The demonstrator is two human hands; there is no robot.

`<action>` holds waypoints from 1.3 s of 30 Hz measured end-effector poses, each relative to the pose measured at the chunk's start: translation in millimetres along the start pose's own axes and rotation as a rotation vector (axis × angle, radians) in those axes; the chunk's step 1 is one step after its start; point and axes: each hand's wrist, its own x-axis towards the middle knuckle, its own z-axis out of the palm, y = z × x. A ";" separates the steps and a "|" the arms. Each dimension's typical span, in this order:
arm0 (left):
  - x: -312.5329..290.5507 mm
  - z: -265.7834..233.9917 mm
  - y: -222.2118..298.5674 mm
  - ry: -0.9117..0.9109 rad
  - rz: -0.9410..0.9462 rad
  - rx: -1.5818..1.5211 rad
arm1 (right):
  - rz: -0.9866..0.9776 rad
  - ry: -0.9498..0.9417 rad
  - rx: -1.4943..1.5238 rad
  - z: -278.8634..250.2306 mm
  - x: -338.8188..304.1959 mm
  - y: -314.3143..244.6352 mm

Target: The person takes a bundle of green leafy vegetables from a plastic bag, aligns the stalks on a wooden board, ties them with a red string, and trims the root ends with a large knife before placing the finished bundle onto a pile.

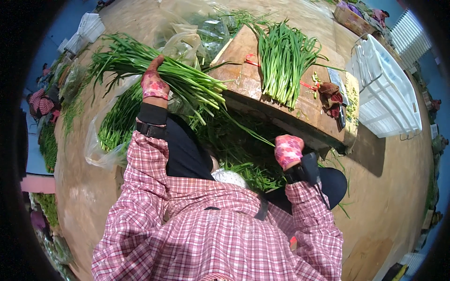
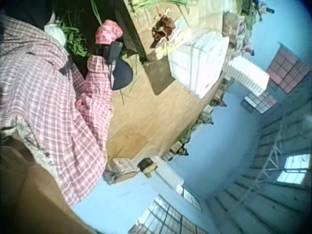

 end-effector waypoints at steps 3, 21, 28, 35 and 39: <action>3.5 -3.3 14.4 -0.063 0.042 -0.038 | -0.037 0.015 -0.050 -27.1 -2.4 4.0; -24.0 6.3 22.8 -0.256 -0.152 -0.110 | -0.273 0.541 0.944 -58.1 20.3 -43.2; -29.3 6.4 18.0 -0.293 -0.124 -0.117 | 0.065 0.444 1.597 -73.2 24.3 -59.1; -67.4 15.5 -18.1 -0.241 -0.101 -0.126 | -0.068 0.408 1.852 -74.6 49.3 -81.6; -71.7 18.4 -27.1 -0.212 -0.151 -0.112 | 0.011 0.455 1.809 -61.5 55.1 -68.0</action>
